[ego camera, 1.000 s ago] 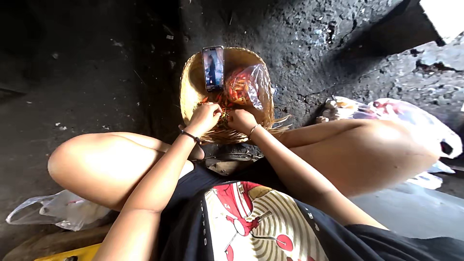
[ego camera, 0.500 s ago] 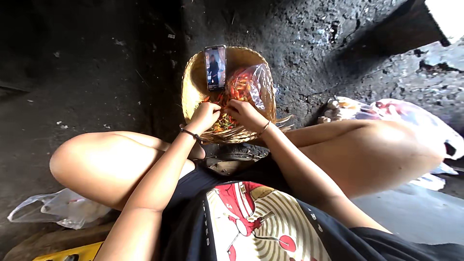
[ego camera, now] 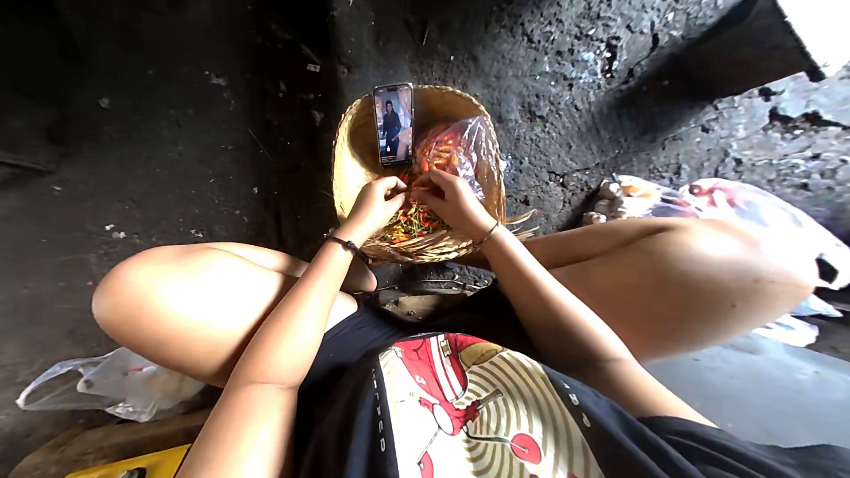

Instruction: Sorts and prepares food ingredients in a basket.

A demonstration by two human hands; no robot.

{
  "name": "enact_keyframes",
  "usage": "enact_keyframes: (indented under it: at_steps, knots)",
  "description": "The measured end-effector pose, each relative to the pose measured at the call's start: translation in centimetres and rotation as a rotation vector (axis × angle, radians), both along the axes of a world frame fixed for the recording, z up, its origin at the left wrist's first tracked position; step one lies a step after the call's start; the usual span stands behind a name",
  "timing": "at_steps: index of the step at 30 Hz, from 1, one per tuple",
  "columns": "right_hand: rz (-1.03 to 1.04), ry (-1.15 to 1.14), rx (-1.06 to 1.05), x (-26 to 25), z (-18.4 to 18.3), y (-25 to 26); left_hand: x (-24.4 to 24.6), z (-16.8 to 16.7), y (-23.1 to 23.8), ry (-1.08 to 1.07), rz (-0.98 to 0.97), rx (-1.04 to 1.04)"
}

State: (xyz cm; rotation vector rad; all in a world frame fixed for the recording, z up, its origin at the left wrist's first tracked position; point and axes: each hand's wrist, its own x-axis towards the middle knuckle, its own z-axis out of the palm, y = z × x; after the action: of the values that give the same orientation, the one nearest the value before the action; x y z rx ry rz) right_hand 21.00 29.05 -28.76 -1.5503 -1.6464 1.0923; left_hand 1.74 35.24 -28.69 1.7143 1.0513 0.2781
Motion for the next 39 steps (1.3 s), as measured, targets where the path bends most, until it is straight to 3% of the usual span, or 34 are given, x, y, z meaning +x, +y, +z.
enact_keyframes:
  at_steps: [7, 14, 17, 21, 25, 32, 34, 39]
  knots:
    - [-0.085, 0.281, -0.036, 0.4, 0.9, 0.2, 0.1, 0.2, -0.1, -0.361, 0.058, -0.171]
    - [-0.235, 0.738, -0.241, 0.5, 1.1, -0.1, 0.4, 1.1, -0.4, -0.518, 0.083, -0.226]
    - [-0.399, 0.849, -0.225, 2.5, 2.6, 0.4, 0.2, 1.2, -0.2, -0.443, 0.075, -0.121]
    - [-0.792, 0.964, -0.074, 6.1, 2.9, 1.1, 0.1, 0.6, -0.4, -0.154, 0.043, -0.010]
    - [-1.004, 0.865, -0.169, 6.5, 1.4, 1.3, 0.1, 0.7, -0.7, 0.028, -0.046, 0.024]
    - [-0.791, 0.813, -0.354, 6.3, 0.1, 1.7, 0.1, 0.8, -0.6, 0.238, -0.174, 0.018]
    - [-0.721, 0.753, -0.247, 6.3, 0.7, 1.6, -0.1, 0.6, -0.4, 0.338, -0.183, 0.037]
    - [-0.455, 0.228, 0.199, 4.6, 1.8, 0.8, -0.3, 0.6, -0.3, 0.616, -0.211, 0.087]
